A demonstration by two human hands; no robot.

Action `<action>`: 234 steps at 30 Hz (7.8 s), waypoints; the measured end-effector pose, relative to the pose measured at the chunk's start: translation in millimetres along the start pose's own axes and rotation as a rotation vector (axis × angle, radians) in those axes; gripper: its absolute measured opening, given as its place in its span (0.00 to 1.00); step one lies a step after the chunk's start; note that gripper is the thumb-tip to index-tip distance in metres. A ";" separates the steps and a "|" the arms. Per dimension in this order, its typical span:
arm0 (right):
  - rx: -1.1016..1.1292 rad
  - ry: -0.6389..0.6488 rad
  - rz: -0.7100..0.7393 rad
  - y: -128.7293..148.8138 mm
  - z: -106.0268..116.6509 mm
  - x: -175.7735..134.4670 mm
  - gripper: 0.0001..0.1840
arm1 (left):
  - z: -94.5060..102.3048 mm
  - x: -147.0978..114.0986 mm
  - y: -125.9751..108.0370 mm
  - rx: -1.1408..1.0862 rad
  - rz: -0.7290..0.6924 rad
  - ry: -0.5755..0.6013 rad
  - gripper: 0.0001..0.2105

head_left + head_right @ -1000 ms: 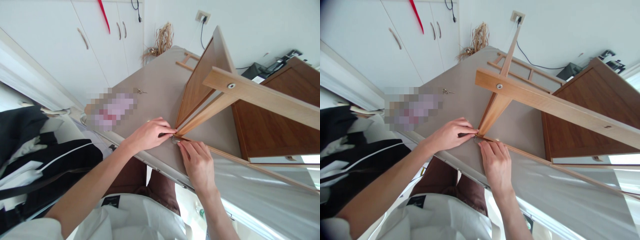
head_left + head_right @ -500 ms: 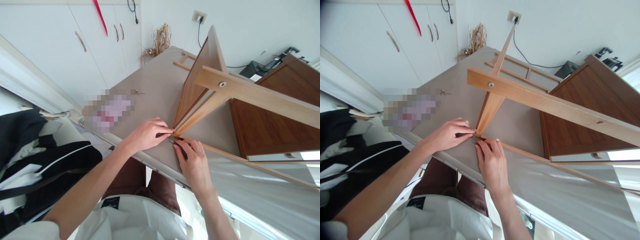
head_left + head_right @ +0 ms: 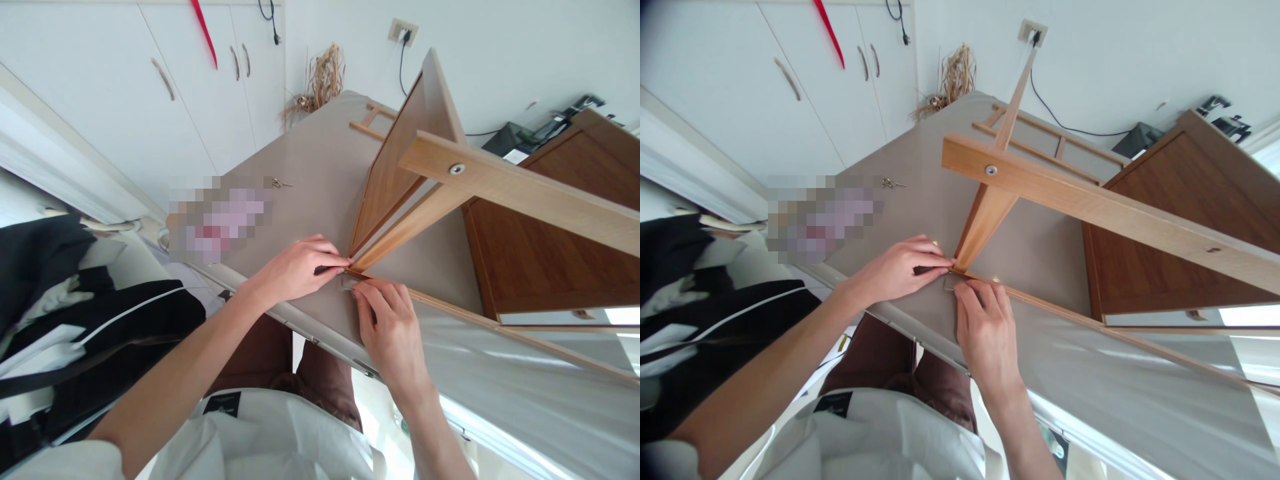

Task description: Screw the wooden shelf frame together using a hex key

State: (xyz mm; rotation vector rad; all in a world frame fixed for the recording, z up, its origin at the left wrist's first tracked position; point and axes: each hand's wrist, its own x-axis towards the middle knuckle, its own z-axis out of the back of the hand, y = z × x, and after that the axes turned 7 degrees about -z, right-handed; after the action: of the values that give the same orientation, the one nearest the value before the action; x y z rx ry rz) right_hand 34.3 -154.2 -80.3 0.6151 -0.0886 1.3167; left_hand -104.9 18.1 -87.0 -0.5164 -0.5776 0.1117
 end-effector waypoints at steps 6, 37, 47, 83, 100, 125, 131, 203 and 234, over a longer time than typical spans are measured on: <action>-0.050 -0.028 0.012 1.2 0.5 0.3 0.09 | 0.7 0.2 -0.5 -0.001 0.014 0.005 0.12; -0.123 -0.110 0.034 4.7 -4.7 9.9 0.11 | 0.1 -0.4 1.3 -0.014 -0.003 0.002 0.12; -0.095 -0.107 0.011 -0.5 -3.8 6.4 0.06 | -0.8 -0.1 2.1 0.000 0.005 0.008 0.12; -0.038 -0.024 0.033 -4.2 -2.3 -0.5 0.08 | 0.6 1.0 -1.0 0.003 0.013 0.022 0.11; -0.113 -0.065 0.031 1.9 0.0 5.9 0.10 | -0.2 0.0 0.9 -0.003 0.015 0.017 0.12; -0.160 -0.051 0.035 9.2 1.8 10.3 0.10 | -0.3 -1.5 1.7 -0.026 0.008 0.003 0.12; -0.172 -0.051 0.040 9.8 0.8 9.2 0.09 | 0.7 -0.9 0.5 -0.031 0.005 0.015 0.12; -0.171 -0.037 0.020 4.2 0.1 4.8 0.12 | 1.5 0.7 -1.4 0.000 0.015 0.019 0.12; -0.157 -0.068 -0.009 9.7 0.9 9.8 0.05 | 0.2 -0.5 -0.5 -0.008 0.023 0.019 0.12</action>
State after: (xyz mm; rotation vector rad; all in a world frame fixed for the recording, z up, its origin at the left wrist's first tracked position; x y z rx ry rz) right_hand 28.2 -144.9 -72.1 0.5259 -0.2419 1.2673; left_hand -105.5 17.6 -86.9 -0.5316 -0.5535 0.1261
